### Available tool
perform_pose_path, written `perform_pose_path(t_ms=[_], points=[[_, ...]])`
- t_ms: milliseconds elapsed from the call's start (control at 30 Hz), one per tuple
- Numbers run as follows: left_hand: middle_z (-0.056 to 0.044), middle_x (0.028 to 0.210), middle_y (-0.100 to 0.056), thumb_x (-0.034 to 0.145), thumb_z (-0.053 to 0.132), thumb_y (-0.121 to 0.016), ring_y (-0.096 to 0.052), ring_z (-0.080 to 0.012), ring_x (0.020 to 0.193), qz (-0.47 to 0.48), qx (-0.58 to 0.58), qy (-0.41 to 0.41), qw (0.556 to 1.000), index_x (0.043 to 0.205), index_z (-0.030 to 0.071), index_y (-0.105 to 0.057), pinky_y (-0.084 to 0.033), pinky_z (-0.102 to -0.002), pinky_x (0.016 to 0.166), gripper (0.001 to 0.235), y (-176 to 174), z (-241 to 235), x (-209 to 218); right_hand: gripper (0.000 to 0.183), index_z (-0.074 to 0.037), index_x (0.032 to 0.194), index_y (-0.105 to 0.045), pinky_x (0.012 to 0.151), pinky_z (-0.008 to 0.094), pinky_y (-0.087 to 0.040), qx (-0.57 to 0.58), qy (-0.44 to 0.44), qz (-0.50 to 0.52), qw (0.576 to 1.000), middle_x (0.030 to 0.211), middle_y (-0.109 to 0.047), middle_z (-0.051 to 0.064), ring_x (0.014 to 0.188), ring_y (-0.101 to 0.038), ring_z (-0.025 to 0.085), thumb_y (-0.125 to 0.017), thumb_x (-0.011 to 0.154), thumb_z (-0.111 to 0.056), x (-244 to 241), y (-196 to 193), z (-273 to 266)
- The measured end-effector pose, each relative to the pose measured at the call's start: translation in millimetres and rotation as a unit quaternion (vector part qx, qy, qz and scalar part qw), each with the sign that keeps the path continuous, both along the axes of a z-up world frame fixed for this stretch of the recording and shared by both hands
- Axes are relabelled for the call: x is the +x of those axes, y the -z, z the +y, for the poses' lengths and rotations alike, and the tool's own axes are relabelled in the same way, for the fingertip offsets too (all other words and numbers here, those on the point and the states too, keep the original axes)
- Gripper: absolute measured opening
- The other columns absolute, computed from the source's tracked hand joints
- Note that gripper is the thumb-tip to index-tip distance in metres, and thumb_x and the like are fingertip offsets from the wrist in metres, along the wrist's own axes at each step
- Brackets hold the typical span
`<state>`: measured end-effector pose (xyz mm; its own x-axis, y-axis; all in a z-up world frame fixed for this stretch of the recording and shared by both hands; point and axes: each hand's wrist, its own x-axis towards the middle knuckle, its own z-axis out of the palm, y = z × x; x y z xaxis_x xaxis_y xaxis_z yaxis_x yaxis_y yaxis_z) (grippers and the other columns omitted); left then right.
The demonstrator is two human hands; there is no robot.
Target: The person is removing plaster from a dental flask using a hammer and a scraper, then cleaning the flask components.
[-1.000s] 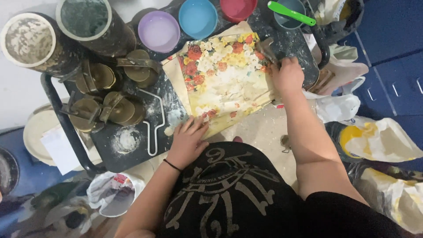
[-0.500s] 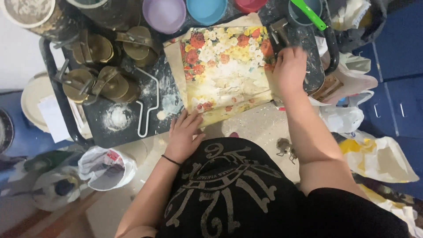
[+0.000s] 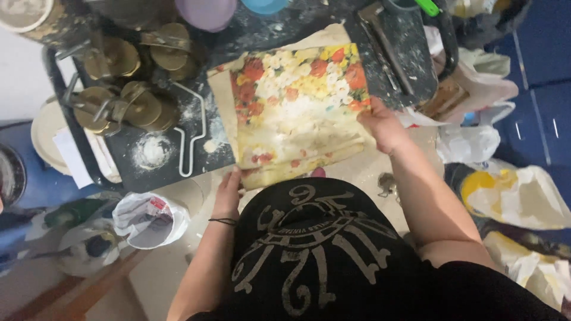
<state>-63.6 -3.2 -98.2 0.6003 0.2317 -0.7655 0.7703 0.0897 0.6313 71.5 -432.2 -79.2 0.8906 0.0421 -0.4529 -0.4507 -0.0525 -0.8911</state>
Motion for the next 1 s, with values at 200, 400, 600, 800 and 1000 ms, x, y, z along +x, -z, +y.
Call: perform_pose_path(t_ms=[200,400,600,800,1000], points=[[-0.027,0.098,-0.068,0.095,0.036,-0.074,-0.073,-0.0338,0.079,-0.056,-0.063,-0.051,0.995,0.127,-0.009,-0.067,-0.063,-0.039,0.059,0.055,-62.2,-56.7,34.5,0.049,0.0,0.138,-0.056,0.079,0.044,-0.065,0.204,0.09,-0.08,0.972,0.113,-0.074,0.021,0.092,-0.078,0.032,-0.061,0.09,0.006,-54.8,2.4,4.5],[-0.015,0.105,-0.078,0.099,0.025,-0.076,-0.072,-0.0226,0.099,-0.22,0.054,0.163,0.96,0.122,0.004,-0.076,-0.06,-0.046,0.086,0.031,-127.8,-118.7,68.6,0.043,0.003,0.138,-0.055,0.096,0.041,-0.061,0.17,0.242,-0.141,0.945,0.114,-0.071,0.016,0.101,-0.075,0.028,-0.059,0.096,0.005,-91.7,-109.3,-41.4],[-0.037,0.113,-0.07,0.098,0.024,-0.066,-0.067,-0.0545,0.109,-0.417,0.142,0.421,0.793,0.142,-0.005,-0.053,-0.054,-0.065,0.093,0.054,-221.1,-285.5,138.6,0.076,-0.028,0.164,-0.041,0.058,0.01,-0.043,-0.038,0.368,0.0,0.929,0.1,-0.06,0.003,0.071,-0.056,0.004,-0.052,0.091,-0.009,-142.7,-87.1,-184.6],[-0.018,0.099,-0.07,0.09,0.006,-0.049,-0.068,-0.0439,0.084,-0.407,0.224,0.626,0.626,0.131,0.01,-0.058,-0.051,-0.056,0.059,0.042,-162.1,-471.9,230.2,0.06,-0.034,0.146,-0.061,0.097,0.037,-0.037,-0.161,0.299,0.203,0.918,0.146,-0.058,-0.006,0.134,-0.052,0.015,-0.055,0.087,-0.029,-98.5,-165.9,-215.3],[-0.011,0.088,-0.071,0.106,0.021,-0.05,-0.066,-0.0325,0.078,-0.212,0.353,0.692,0.593,0.097,0.009,-0.072,-0.056,-0.044,0.068,0.027,-104.6,-543.2,272.9,0.031,-0.01,0.118,-0.072,0.045,0.025,-0.023,-0.047,0.325,0.219,0.919,0.071,-0.05,0.004,0.047,-0.034,0.012,-0.047,0.102,-0.014,-67.6,-98.4,-290.2]])
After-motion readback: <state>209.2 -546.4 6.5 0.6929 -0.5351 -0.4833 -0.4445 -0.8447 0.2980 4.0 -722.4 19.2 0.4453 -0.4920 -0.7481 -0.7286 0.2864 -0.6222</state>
